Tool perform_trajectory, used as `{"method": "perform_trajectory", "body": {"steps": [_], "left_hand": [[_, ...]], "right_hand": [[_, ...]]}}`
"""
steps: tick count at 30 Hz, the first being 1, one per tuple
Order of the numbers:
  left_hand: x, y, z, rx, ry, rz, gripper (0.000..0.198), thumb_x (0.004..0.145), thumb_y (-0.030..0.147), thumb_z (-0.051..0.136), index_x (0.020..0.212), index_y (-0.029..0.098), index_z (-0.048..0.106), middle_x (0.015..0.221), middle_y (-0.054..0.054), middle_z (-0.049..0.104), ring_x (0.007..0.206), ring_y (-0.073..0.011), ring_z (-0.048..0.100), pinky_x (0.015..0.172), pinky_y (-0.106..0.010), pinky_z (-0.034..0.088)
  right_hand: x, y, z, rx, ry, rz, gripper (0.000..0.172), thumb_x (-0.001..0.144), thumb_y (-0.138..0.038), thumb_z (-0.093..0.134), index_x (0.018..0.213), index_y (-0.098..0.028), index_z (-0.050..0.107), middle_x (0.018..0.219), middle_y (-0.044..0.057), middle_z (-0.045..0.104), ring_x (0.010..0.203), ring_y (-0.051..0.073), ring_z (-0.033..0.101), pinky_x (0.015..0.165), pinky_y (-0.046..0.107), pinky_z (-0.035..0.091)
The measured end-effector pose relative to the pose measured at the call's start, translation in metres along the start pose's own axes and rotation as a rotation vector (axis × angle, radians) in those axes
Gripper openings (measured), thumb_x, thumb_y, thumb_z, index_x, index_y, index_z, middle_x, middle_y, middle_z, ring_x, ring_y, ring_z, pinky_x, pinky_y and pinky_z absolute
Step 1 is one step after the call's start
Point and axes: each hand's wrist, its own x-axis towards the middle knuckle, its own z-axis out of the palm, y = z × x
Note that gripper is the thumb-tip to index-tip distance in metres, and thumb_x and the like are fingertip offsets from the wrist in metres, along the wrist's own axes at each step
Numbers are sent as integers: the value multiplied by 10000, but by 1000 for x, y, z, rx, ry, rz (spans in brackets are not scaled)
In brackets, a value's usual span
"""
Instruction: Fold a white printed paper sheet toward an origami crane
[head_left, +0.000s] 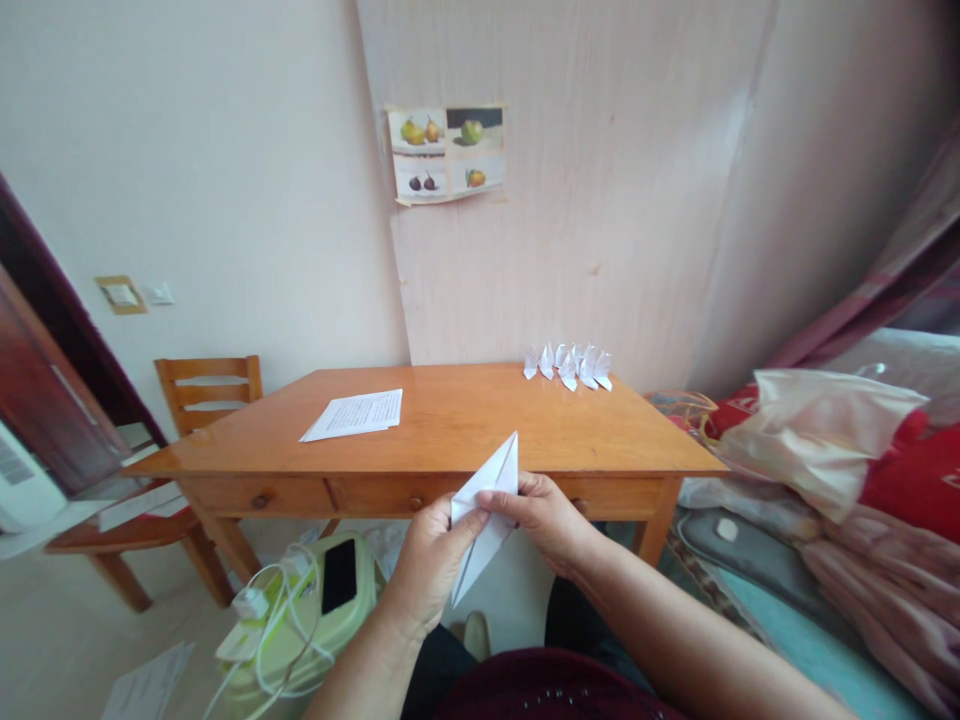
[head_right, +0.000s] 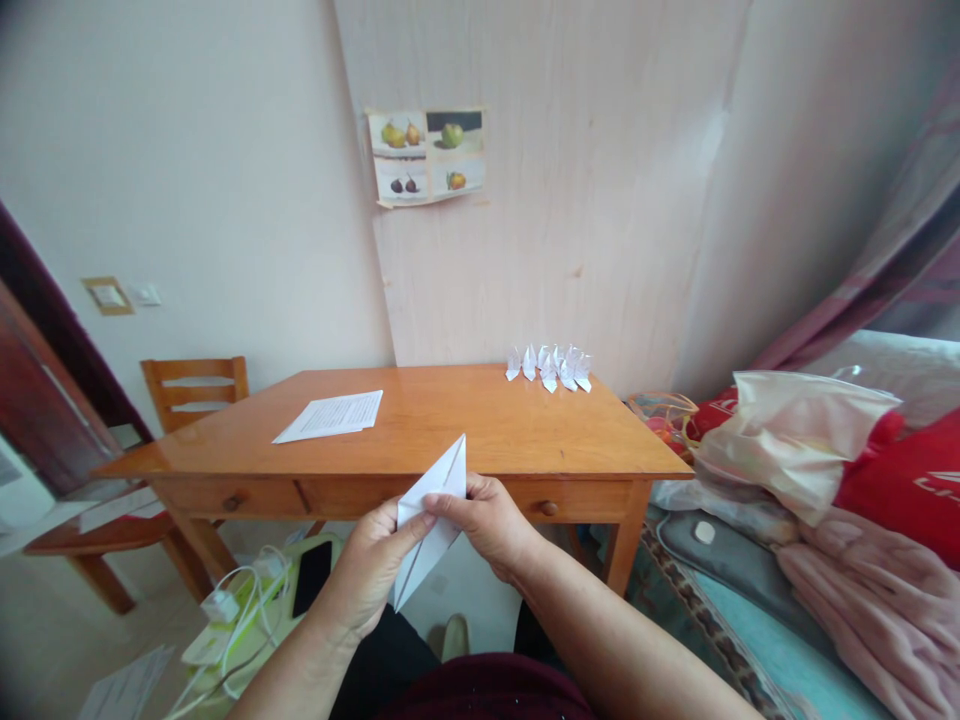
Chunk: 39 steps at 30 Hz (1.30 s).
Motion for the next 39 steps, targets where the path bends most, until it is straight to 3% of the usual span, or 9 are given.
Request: {"method": "perform_trajectory", "body": {"steps": [7, 11, 17, 26, 34, 39], "left_hand": [[-9, 6, 9, 19, 14, 9, 351, 753, 384, 779, 1015, 154, 737, 968, -100, 747, 907, -276, 674, 811, -350, 507], [-10, 7, 11, -14, 4, 0, 403, 760, 368, 775, 1102, 161, 721, 979, -101, 749, 945, -287, 671, 837, -360, 505], [-9, 3, 5, -3, -62, -25, 433, 775, 362, 768, 1156, 167, 702, 1018, -108, 746, 982, -299, 666, 842, -366, 510], [-10, 5, 9, -28, -92, -27, 423, 772, 356, 771, 1143, 161, 712, 1047, -115, 741, 1007, -298, 663, 858, -364, 512], [-6, 3, 4, -65, -129, -46, 461, 797, 313, 756, 1220, 151, 670, 1120, -133, 726, 1058, -307, 659, 910, -400, 507], [-2, 5, 3, -159, -56, -39, 475, 783, 324, 768, 1211, 142, 675, 1112, -149, 729, 1006, -297, 685, 902, -414, 517]], "right_hand": [[5, -12, -2, 59, 69, -50, 255, 747, -371, 779, 814, -137, 704, 736, 34, 670, 602, 119, 546, 582, 248, 397], [9, -17, -5, 46, 136, -73, 269, 746, -397, 774, 755, -142, 690, 648, 3, 611, 557, 99, 478, 543, 236, 334], [12, -20, -9, -3, 235, -121, 296, 767, -440, 724, 824, -150, 749, 720, 38, 654, 609, 127, 486, 569, 255, 334], [15, -27, -17, -42, 332, -121, 255, 754, -370, 640, 737, -152, 771, 710, 58, 671, 613, 151, 477, 550, 277, 326], [23, -30, -28, 30, 315, -128, 328, 789, -437, 607, 759, -137, 737, 678, 53, 649, 593, 144, 507, 529, 272, 325], [14, -25, -27, -53, 287, -124, 400, 835, -514, 591, 823, -136, 718, 729, 75, 680, 646, 157, 568, 572, 275, 363]]}}
